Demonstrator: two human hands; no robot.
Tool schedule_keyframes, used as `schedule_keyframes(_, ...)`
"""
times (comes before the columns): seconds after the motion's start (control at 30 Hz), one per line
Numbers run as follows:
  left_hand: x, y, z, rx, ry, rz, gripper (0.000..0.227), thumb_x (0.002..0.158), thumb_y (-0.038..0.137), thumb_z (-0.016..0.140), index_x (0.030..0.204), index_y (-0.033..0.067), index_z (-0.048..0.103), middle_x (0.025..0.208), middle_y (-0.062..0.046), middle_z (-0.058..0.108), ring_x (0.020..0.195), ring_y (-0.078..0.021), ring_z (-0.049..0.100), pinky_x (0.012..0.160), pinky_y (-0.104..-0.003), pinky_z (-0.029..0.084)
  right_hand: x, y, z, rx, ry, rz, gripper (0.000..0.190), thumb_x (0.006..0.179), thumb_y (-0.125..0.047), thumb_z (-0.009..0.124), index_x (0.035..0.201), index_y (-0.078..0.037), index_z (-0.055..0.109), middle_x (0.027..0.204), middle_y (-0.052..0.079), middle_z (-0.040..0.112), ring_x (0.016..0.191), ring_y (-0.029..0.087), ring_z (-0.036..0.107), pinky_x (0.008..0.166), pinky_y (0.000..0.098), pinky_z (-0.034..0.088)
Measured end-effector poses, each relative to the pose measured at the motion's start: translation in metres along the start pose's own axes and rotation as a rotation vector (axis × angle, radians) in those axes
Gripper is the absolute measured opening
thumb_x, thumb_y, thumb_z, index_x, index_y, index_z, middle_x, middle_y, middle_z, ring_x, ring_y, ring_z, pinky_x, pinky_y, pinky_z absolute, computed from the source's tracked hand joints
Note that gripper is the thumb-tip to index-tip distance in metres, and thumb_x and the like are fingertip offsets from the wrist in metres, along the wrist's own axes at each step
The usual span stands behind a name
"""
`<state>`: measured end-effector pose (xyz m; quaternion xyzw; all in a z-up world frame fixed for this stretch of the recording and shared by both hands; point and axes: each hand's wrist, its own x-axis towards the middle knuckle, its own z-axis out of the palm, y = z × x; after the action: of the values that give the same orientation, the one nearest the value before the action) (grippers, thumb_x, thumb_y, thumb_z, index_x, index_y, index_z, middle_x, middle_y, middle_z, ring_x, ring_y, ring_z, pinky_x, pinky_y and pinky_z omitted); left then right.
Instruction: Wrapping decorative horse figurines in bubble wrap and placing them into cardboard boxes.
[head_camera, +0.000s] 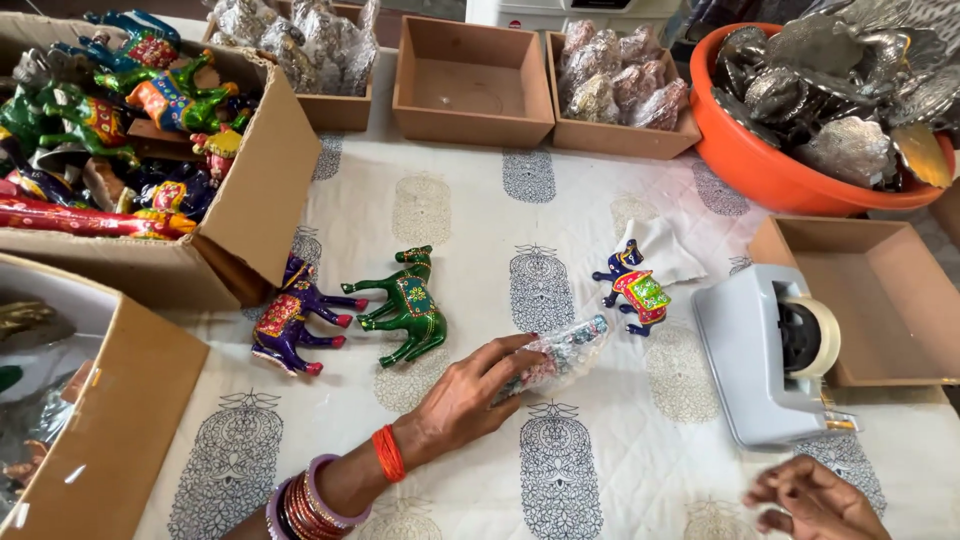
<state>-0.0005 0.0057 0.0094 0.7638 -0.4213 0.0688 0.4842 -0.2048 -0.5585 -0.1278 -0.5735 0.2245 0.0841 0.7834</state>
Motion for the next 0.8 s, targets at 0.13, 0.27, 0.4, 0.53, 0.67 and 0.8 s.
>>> schedule_keyframes(0.13, -0.002, -0.001, 0.005, 0.035, 0.040, 0.074, 0.058, 0.081, 0.007, 0.080, 0.134, 0.0107, 0.057, 0.142, -0.015, 0.055, 0.109, -0.0347, 0.070, 0.087, -0.039, 0.063, -0.024, -0.094, 0.186, -0.426, -0.361, -0.278, 0.012, 0.085, -0.003, 0.072, 0.097, -0.003, 0.068, 0.154, 0.021, 0.048, 0.139, 0.039, 0.052, 0.105, 0.0584, 0.049)
schedule_keyframes(0.27, -0.003, 0.001, 0.002, 0.044, -0.004, 0.032, 0.056, 0.083, 0.007, 0.080, 0.134, 0.0112, 0.057, 0.144, -0.015, 0.055, 0.108, -0.0332, 0.070, 0.086, -0.039, 0.062, -0.028, -0.129, 0.328, -0.955, -0.429, -0.660, 0.012, 0.083, -0.014, 0.077, 0.094, -0.011, 0.080, 0.165, 0.017, 0.030, 0.156, 0.034, 0.023, 0.119, 0.0548, 0.023)
schedule_keyframes(0.4, -0.002, 0.004, -0.002, 0.026, 0.014, 0.072, 0.064, 0.077, 0.000, 0.076, 0.136, 0.0090, 0.054, 0.144, -0.017, 0.053, 0.114, -0.0377, 0.067, 0.090, -0.040, 0.061, 0.001, -0.132, 0.378, -0.795, -0.490, -0.709, 0.017, 0.091, -0.022, 0.070, 0.095, -0.009, 0.080, 0.170, 0.015, 0.016, 0.160, 0.031, 0.011, 0.118, 0.0526, 0.027)
schedule_keyframes(0.53, -0.001, -0.002, -0.003, -0.030, 0.003, 0.003, 0.062, 0.079, 0.000, 0.077, 0.137, 0.0105, 0.054, 0.143, -0.016, 0.054, 0.112, -0.0372, 0.068, 0.090, -0.041, 0.061, 0.023, -0.115, 0.382, -0.659, -0.436, -0.703, 0.028, 0.096, -0.026, 0.062, 0.099, -0.006, 0.080, 0.173, 0.014, 0.011, 0.159, 0.026, 0.015, 0.116, 0.0505, 0.030)
schedule_keyframes(0.67, -0.003, -0.003, 0.000, 0.003, -0.014, 0.036, 0.066, 0.076, -0.003, 0.074, 0.137, 0.0103, 0.053, 0.145, -0.016, 0.052, 0.114, -0.0375, 0.067, 0.091, -0.041, 0.060, 0.039, -0.102, 0.371, -0.538, -0.342, -0.628, 0.037, 0.103, -0.027, 0.052, 0.107, -0.002, 0.078, 0.172, 0.014, 0.024, 0.140, 0.020, 0.041, 0.118, 0.0451, 0.029)
schedule_keyframes(0.8, -0.003, -0.003, 0.000, 0.009, -0.015, 0.046, 0.067, 0.076, -0.002, 0.075, 0.137, 0.0097, 0.053, 0.145, -0.016, 0.052, 0.114, -0.0372, 0.067, 0.091, -0.041, 0.060, 0.047, -0.097, 0.368, -0.413, -0.320, -0.551, 0.036, 0.105, -0.023, 0.048, 0.115, 0.002, 0.072, 0.163, 0.015, 0.042, 0.135, 0.018, 0.050, 0.122, 0.0427, 0.026)
